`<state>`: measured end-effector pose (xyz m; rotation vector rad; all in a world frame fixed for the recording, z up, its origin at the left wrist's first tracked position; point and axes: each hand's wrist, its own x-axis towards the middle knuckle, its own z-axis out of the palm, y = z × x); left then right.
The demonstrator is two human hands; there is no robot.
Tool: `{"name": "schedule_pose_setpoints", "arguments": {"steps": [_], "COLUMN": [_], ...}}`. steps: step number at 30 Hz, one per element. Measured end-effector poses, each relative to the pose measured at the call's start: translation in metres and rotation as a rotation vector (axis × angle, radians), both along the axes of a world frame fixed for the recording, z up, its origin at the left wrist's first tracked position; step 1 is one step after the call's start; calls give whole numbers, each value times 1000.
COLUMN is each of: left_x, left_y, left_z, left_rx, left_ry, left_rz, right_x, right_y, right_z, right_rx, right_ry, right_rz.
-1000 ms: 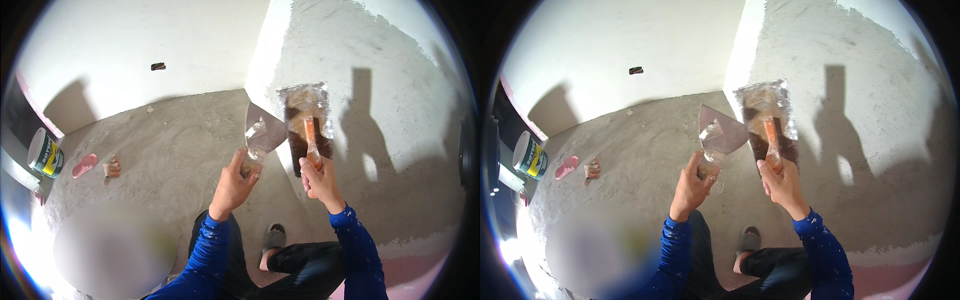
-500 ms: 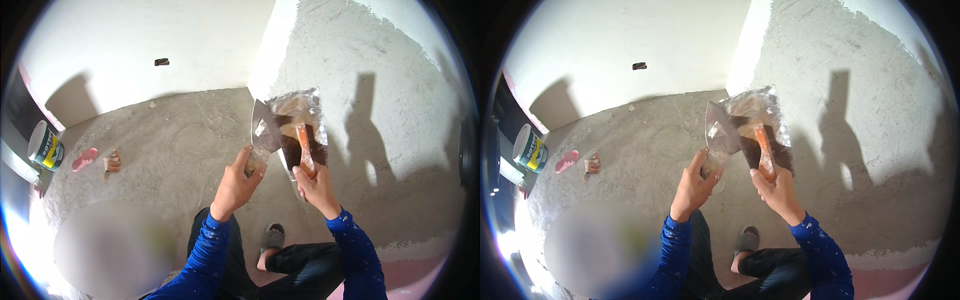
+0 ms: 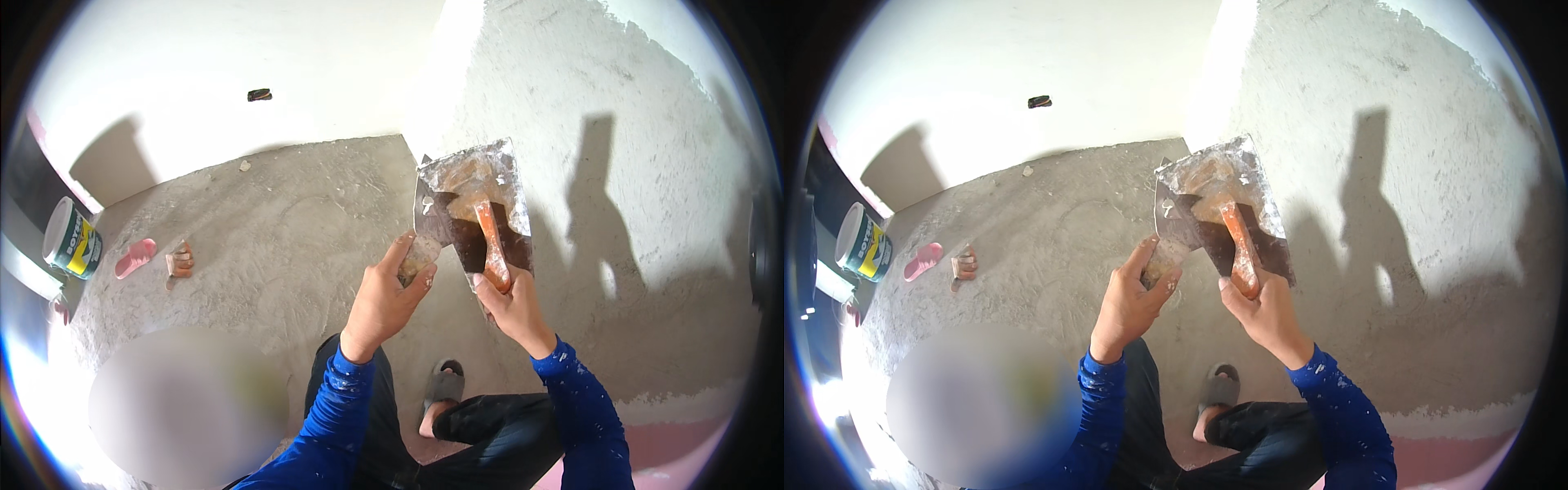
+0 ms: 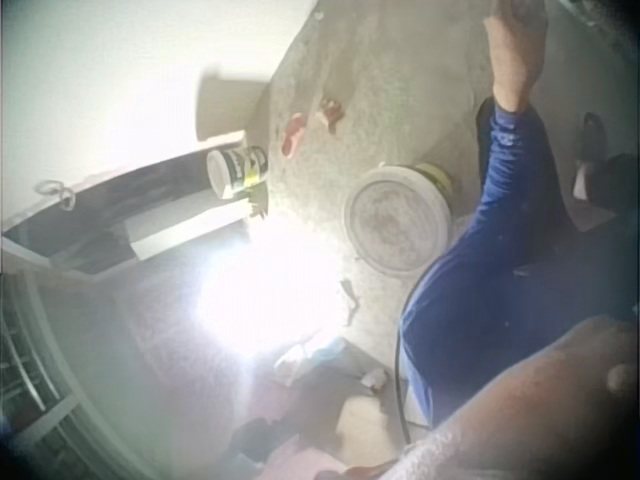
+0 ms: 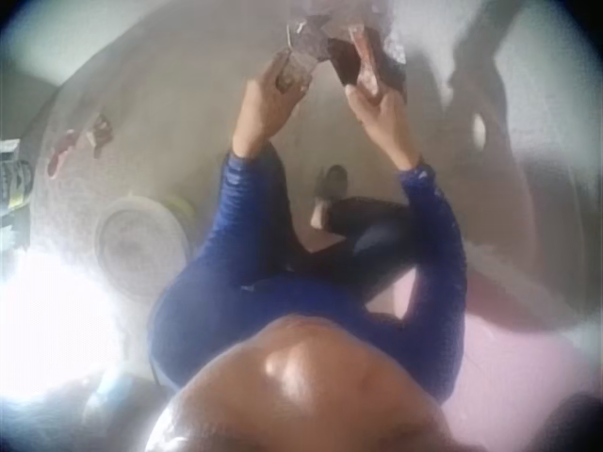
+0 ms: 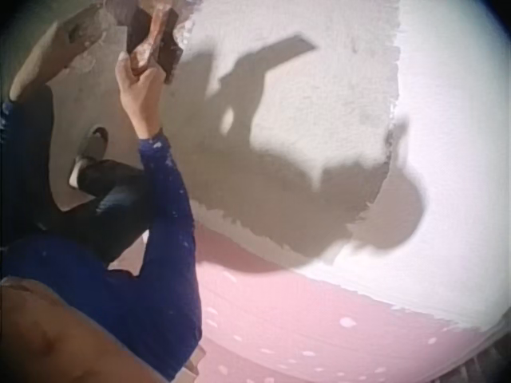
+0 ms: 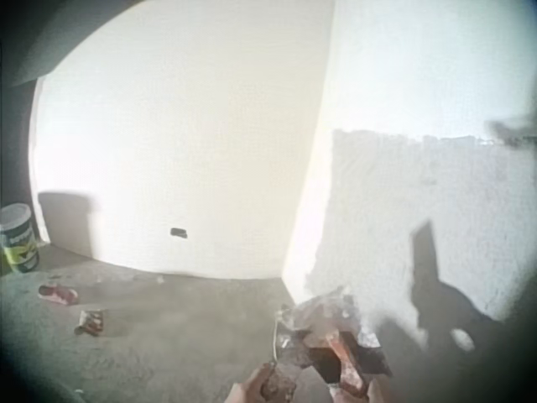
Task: The person applies plaster to a wall using a trowel and a hawk. They scoop plaster from the hawk and spread it onto the wall in smooth strokes, working on a section near the floor.
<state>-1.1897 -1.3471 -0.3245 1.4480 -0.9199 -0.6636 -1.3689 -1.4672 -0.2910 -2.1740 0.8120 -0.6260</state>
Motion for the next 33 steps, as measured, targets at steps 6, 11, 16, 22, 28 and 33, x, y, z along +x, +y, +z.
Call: {"name": "schedule_pose_setpoints", "arguments": {"steps": [6,11,16,22,28,33], "left_x": [0,6,6,3,-12,-2], "left_y": [-3,0,3,5,8,6], "left_z": [-2,-3,-2,1,11,7], "left_rx": [-36,39,104,99,2,-6], "left_ry": [-36,83,77,-116,-161,-21], "left_rz": [25,-83,-97,-42,-65,-77], "right_x": [-9,-7,1,5,4,-18], "right_y": [-11,11,18,18,-17,-29], "right_z": [19,16,9,5,7,16], "right_rx": [142,-158,-197,-209,-338,-56], "right_ry": [-41,21,-11,47,-46,-219], "right_rz": [-203,70,183,93,-147,-257]}}
